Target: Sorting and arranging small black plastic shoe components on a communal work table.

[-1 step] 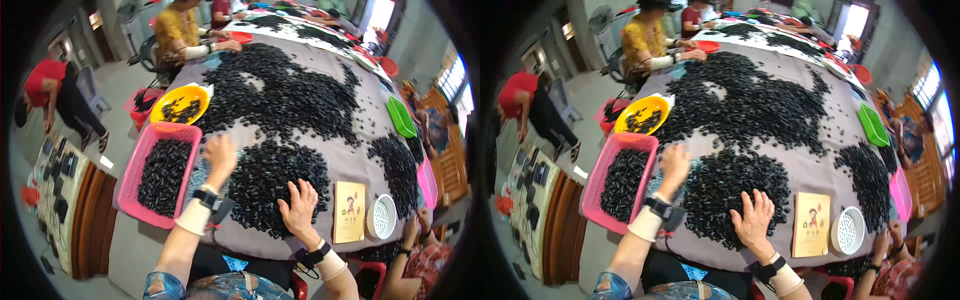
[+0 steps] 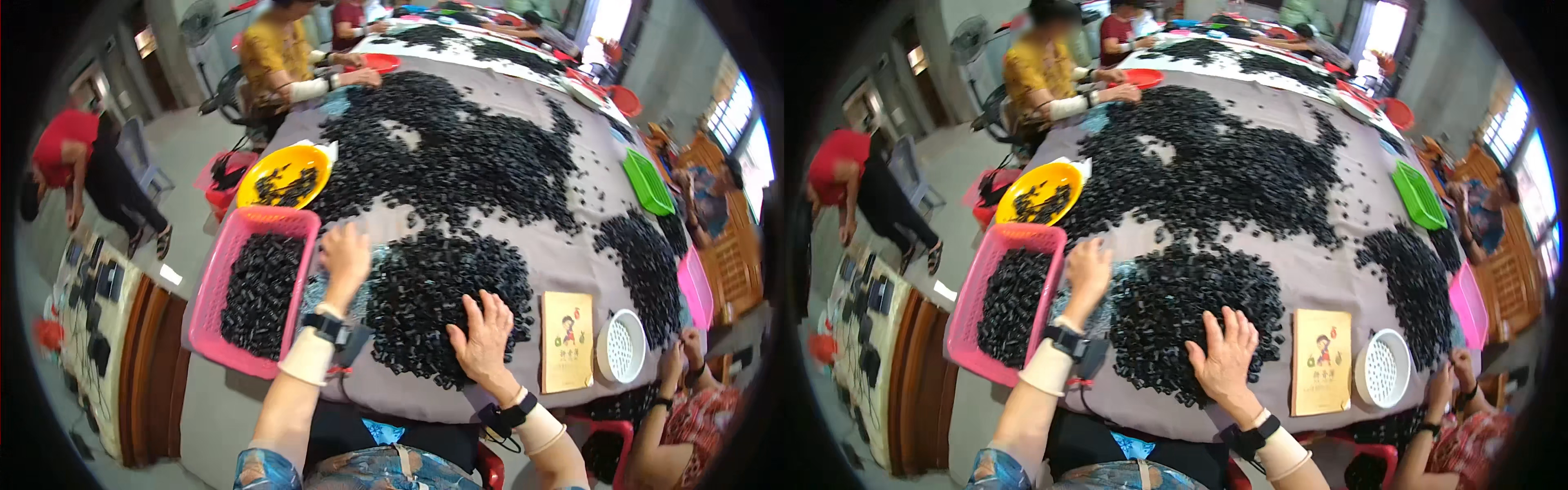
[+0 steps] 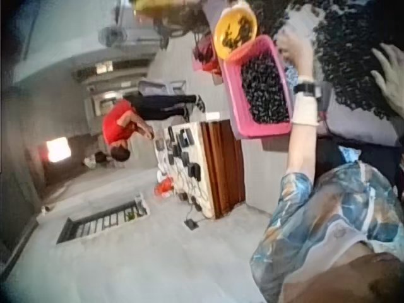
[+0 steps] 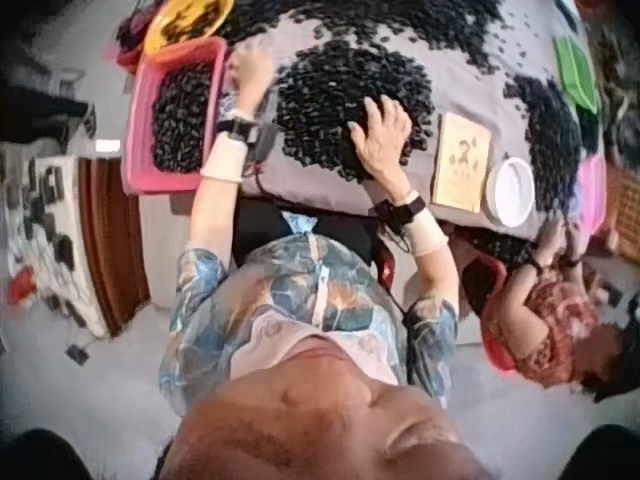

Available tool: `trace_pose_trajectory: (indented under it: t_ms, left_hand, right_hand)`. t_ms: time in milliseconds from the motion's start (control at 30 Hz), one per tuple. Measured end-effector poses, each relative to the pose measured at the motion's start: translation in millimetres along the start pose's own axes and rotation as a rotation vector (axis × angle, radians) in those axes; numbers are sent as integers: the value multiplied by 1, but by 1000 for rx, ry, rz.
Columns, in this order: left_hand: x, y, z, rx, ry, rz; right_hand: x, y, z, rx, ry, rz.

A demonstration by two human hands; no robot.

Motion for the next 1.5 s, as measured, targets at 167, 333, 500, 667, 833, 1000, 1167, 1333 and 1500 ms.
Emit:
trace_pose_trajectory:
  t_ms: [167, 333, 500, 667, 833, 1000, 1167, 1333, 1500]
  left_hand:
    - [13, 2, 7, 89, -34, -4]
    - [-50, -19, -18, 214, -242, -113]
    - [-88, -35, -58, 223, -336, -65]
    - [-111, -28, -75, 179, -445, -200]
    - [-135, -15, -90, 228, -555, -501]
    - [-117, 17, -103, 89, -528, -390]
    - [-53, 33, -98, -39, -348, -402]
    - [-25, 25, -98, 27, -298, -352]
    - [-61, 5, -121, 185, -459, -372]
  right_hand:
    - [-1, 8, 0, -30, 6, 8]
    - [-7, 9, -2, -41, -11, 7]
    - [-8, 8, -3, -33, -30, 18]
    - [-3, 5, -2, -33, -15, 20]
    - [-3, 8, -1, -40, -14, 7]
    - [-7, 2, -4, -23, 3, -22]
    - [-4, 2, -5, -32, 32, -11]
    - [-4, 1, -6, 2, 21, 9]
    - [-6, 11, -22, 13, -29, 42]
Point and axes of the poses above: each hand's wrist, its own z-axis towards the middle knuckle, its own y-axis out of the back of the hand, x = y × z, the point moved 8 cm from there along z, towards the middle knuckle, and after that the axes turned 3 degrees about y, right-handed, at the moved point
